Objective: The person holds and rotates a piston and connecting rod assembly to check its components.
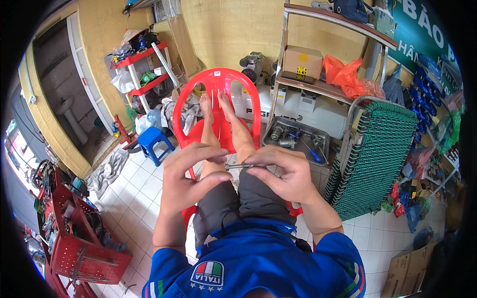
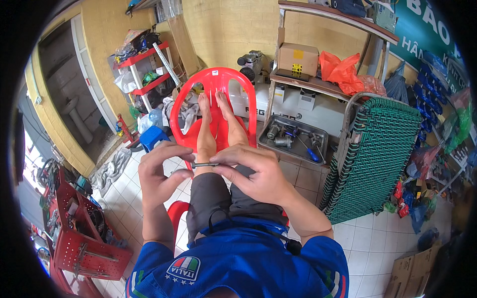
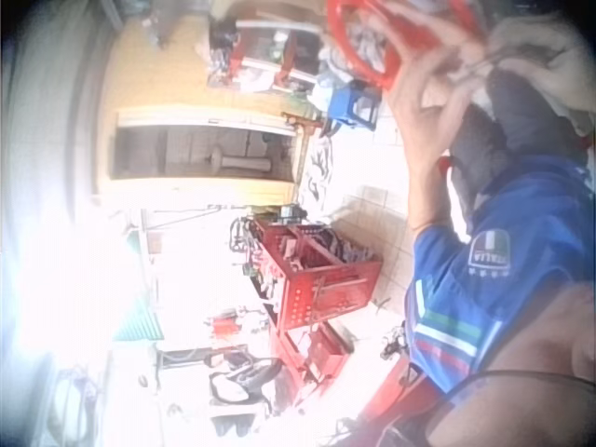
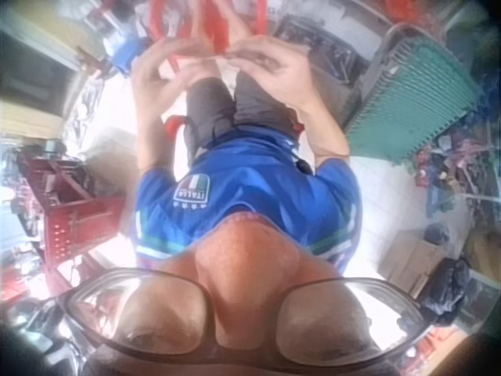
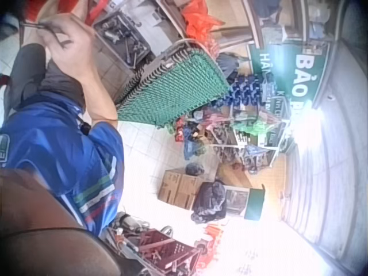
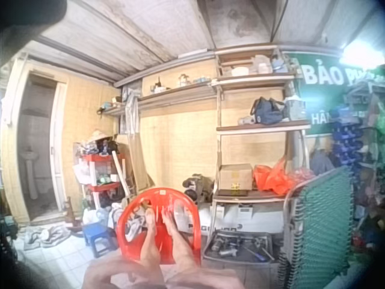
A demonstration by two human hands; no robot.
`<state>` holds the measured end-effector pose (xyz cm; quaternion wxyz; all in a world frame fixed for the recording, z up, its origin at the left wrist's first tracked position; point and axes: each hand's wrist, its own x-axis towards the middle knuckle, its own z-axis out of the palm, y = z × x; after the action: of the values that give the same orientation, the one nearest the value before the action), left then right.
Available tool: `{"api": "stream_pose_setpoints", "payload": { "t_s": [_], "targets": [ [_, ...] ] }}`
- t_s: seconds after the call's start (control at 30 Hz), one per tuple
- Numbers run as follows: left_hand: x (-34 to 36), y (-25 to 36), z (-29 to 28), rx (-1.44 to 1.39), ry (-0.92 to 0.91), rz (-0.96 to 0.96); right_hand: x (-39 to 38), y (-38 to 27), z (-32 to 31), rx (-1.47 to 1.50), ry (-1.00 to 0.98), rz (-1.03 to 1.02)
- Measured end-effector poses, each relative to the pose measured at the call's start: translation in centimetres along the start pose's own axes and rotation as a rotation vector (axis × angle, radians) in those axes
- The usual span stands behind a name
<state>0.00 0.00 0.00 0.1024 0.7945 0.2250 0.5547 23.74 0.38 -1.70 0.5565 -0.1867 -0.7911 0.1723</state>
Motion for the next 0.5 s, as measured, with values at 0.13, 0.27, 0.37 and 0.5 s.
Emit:
{"api": "stream_pose_setpoints", "payload": {
  "t_s": [0.13, 0.27, 0.37, 0.5],
  "targets": [
    [-0.2, 0.0, -0.5, -0.010, -0.087, -0.101, 0.0, 0.0, 0.3, 0.013, 0.012, -0.006],
    [0.0, -0.1, -0.1, 0.037, -0.035, 0.036, 0.0, 0.0, 0.4, 0.008, 0.013, 0.009],
    [0.8, 0.7, 0.8, 0.020, 0.097, 0.071, 0.0, 0.1, 0.4, -0.002, 0.013, 0.001],
    [0.0, 0.1, -0.3, 0.020, -0.033, -0.040, 0.0, 0.0, 0.3, -0.014, 0.009, -0.015]
  ]
}}
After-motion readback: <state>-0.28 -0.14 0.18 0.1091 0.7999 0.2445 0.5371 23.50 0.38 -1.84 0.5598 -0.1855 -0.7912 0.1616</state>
